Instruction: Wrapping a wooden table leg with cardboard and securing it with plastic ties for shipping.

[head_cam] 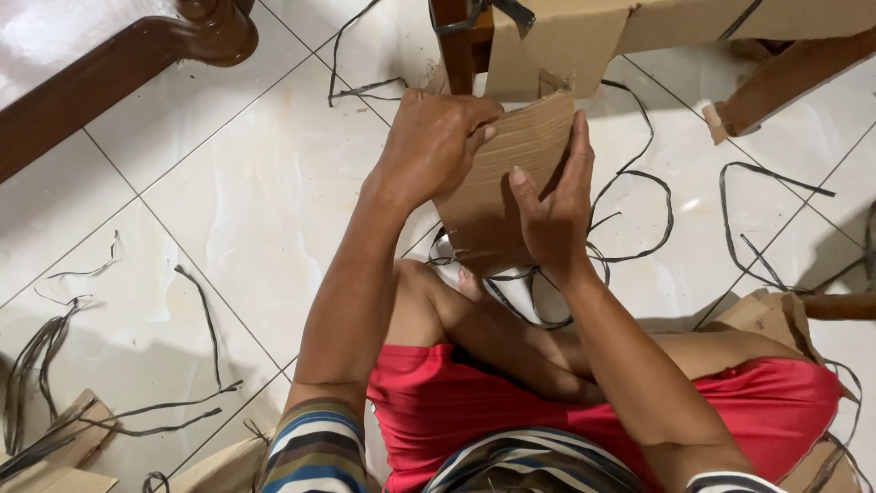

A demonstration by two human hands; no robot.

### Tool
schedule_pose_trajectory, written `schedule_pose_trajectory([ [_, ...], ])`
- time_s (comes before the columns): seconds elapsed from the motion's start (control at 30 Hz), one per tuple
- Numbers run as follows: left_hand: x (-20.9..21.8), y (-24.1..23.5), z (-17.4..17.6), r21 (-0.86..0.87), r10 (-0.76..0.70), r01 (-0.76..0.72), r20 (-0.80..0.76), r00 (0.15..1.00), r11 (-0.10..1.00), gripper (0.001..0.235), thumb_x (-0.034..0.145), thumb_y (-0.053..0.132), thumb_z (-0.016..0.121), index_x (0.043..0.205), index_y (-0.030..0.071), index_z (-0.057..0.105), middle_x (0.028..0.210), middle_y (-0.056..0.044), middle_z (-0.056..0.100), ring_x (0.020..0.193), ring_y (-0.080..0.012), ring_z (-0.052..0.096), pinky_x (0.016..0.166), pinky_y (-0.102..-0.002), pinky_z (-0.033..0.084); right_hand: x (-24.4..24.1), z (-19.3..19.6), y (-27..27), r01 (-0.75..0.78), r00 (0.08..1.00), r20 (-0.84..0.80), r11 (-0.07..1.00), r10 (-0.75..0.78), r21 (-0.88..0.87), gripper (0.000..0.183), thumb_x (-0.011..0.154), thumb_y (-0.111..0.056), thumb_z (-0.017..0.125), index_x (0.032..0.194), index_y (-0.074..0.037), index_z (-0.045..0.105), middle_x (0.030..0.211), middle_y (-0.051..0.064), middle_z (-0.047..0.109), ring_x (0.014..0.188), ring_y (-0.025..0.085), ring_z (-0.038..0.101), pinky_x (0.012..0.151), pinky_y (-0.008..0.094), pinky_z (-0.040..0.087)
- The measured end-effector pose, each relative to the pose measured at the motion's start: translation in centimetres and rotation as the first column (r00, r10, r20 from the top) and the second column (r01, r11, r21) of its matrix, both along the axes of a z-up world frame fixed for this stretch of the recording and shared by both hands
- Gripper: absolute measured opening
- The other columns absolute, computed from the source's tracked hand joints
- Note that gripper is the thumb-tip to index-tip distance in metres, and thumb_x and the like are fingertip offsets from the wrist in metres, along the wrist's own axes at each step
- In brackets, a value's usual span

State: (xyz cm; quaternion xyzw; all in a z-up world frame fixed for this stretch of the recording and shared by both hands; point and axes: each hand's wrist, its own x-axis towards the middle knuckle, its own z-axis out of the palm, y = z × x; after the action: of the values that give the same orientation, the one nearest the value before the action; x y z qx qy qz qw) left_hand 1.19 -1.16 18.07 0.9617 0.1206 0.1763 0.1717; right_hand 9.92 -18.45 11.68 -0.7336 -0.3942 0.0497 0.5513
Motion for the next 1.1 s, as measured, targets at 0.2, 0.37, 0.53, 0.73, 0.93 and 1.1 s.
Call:
schedule_pose_trajectory([
  [0.2, 0.5, 1.3, -1.7, -0.013, 0.024, -0.023, 0.047, 0.999, 1.0, 0.013, 0.1, 0.019, 0.063, 0.089, 0.017, 0.069, 0.081, 0.0, 0.074, 0.075, -0.0273, 0.066, 0.083, -0.044, 0.037, 1.3, 0.7, 1.7, -0.07, 0.988, -0.127, 0.982, 0.093, 0.174, 0.045, 0.107, -0.031, 0.049, 0.14, -0.004, 0.038, 0.138, 0.015, 0.051, 0.127, 0.026, 0.053, 0.108, 0.038, 0.045],
  [0.37, 1.4, 1.5, -4.6, 0.043, 0.101, -0.107, 0.13, 0.986, 0.993, 0.01, 0.1, 0.016, 0.061, 0.096, 0.019, 0.071, 0.077, 0.002, 0.07, 0.072, -0.026, 0.065, 0.08, -0.044, 0.039, 3.5, -0.8, 2.4, -0.121, 0.975, -0.163, 0.975, 0.152, 0.188, 0.043, 0.108, -0.034, 0.05, 0.137, -0.003, 0.041, 0.132, 0.015, 0.057, 0.122, 0.025, 0.057, 0.102, 0.036, 0.05],
  [0.53, 2.0, 1.2, -5.1, -0.008, 0.162, -0.164, 0.208, 0.965, 0.986, 0.013, 0.103, 0.019, 0.057, 0.105, 0.019, 0.07, 0.086, -0.001, 0.067, 0.08, -0.0281, 0.063, 0.084, -0.046, 0.039, 3.8, 0.7, 3.4, -0.096, 0.975, -0.183, 0.982, 0.126, 0.164, 0.047, 0.107, -0.04, 0.051, 0.137, -0.004, 0.047, 0.132, 0.013, 0.059, 0.123, 0.025, 0.057, 0.101, 0.036, 0.051],
  [0.73, 2.3, 0.5, -5.2, 0.059, 0.261, -0.3, 0.353, 0.899, 0.952, 0.014, 0.098, 0.012, 0.069, 0.112, 0.014, 0.073, 0.094, -0.002, 0.067, 0.087, -0.0257, 0.06, 0.1, -0.048, 0.038, 5.2, 0.4, 6.0, -0.114, 0.991, -0.044, 0.973, 0.126, 0.201, 0.041, 0.112, -0.038, 0.04, 0.13, -0.002, 0.047, 0.121, 0.015, 0.064, 0.112, 0.026, 0.064, 0.085, 0.036, 0.06],
  [0.93, 2.8, 0.1, -6.1, 0.045, 0.323, -0.384, 0.457, 0.828, 0.922, 0.013, 0.1, 0.015, 0.068, 0.112, 0.014, 0.074, 0.093, -0.001, 0.067, 0.097, -0.0249, 0.057, 0.111, -0.049, 0.03, 5.9, 0.2, 6.2, -0.078, 0.96, -0.258, 0.988, 0.11, 0.13, 0.036, 0.105, -0.037, 0.055, 0.128, -0.01, 0.046, 0.124, 0.012, 0.061, 0.117, 0.022, 0.06, 0.094, 0.035, 0.057],
  [1.1, 3.6, -0.4, -7.0, 0.057, 0.342, -0.466, 0.601, 0.722, 0.883, 0.015, 0.099, 0.009, 0.073, 0.112, 0.015, 0.074, 0.093, -0.005, 0.063, 0.111, -0.0315, 0.059, 0.117, -0.06, 0.023, 7.3, -0.9, 6.7, -0.104, 0.954, -0.259, 0.979, 0.148, 0.177, 0.027, 0.106, -0.036, 0.053, 0.119, -0.013, 0.051, 0.116, 0.007, 0.063, 0.105, 0.019, 0.06, 0.083, 0.034, 0.055],
])
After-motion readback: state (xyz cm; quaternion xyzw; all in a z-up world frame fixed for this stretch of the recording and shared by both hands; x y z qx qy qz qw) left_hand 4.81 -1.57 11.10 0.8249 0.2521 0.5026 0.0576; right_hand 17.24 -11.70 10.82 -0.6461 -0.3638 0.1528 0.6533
